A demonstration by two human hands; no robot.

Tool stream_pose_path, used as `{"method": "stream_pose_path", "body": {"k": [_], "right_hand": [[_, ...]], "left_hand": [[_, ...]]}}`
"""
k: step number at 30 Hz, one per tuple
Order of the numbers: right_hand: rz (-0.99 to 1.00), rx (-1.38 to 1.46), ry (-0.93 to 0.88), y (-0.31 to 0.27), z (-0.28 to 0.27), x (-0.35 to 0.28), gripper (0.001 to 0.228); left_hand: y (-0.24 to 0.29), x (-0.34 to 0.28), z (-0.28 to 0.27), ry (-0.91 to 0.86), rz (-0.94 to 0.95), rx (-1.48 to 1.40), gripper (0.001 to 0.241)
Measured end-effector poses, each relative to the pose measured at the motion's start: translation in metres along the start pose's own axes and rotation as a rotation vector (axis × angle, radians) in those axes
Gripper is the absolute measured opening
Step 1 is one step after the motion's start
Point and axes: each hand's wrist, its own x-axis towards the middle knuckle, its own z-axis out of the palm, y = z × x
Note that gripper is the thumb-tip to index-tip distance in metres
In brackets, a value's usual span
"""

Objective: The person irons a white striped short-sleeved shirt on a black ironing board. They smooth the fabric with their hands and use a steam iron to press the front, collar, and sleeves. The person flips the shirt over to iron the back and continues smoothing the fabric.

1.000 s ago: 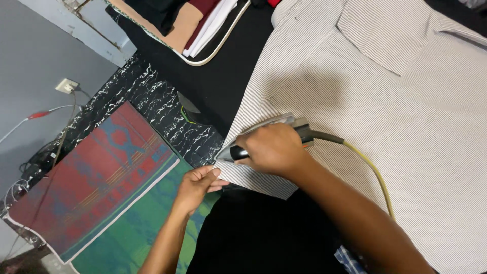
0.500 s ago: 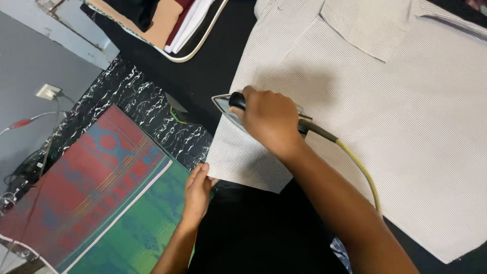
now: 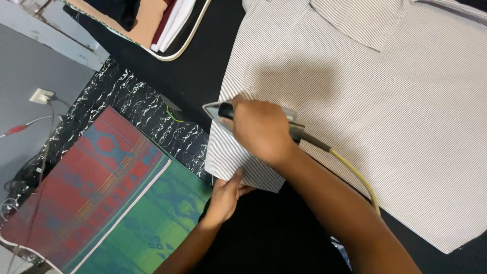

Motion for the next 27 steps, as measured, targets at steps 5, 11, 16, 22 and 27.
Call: {"method": "stream_pose_path", "body": {"k": [5,11,16,22,27], "right_hand": [[-0.065,-0.272,0.225,0.0,0.069,-0.016,0.053],[-0.062,-0.276,0.48,-0.007,0.091,-0.046,0.013],[-0.094,-0.256,0.383,-0.005,0.084,-0.051,0.006],[-0.041,-0.308,0.435,-0.017,0.102,-0.058,0.005],[-0.031,-0.285,0.378,-0.021,0.102,-0.055,0.006]], "left_hand": [[0.01,-0.018,0.0,0.093,-0.181,-0.103,0.037],[-0.007,-0.013,-0.036,0.104,0.009,0.122,0.036],[0.032,-0.022,-0.019,0.025,0.111,0.597,0.039],[0.005,-0.01,-0.054,-0.009,0.194,0.565,0.018],[-0.008,-0.004,-0.071,-0.04,0.269,0.589,0.014]]}}
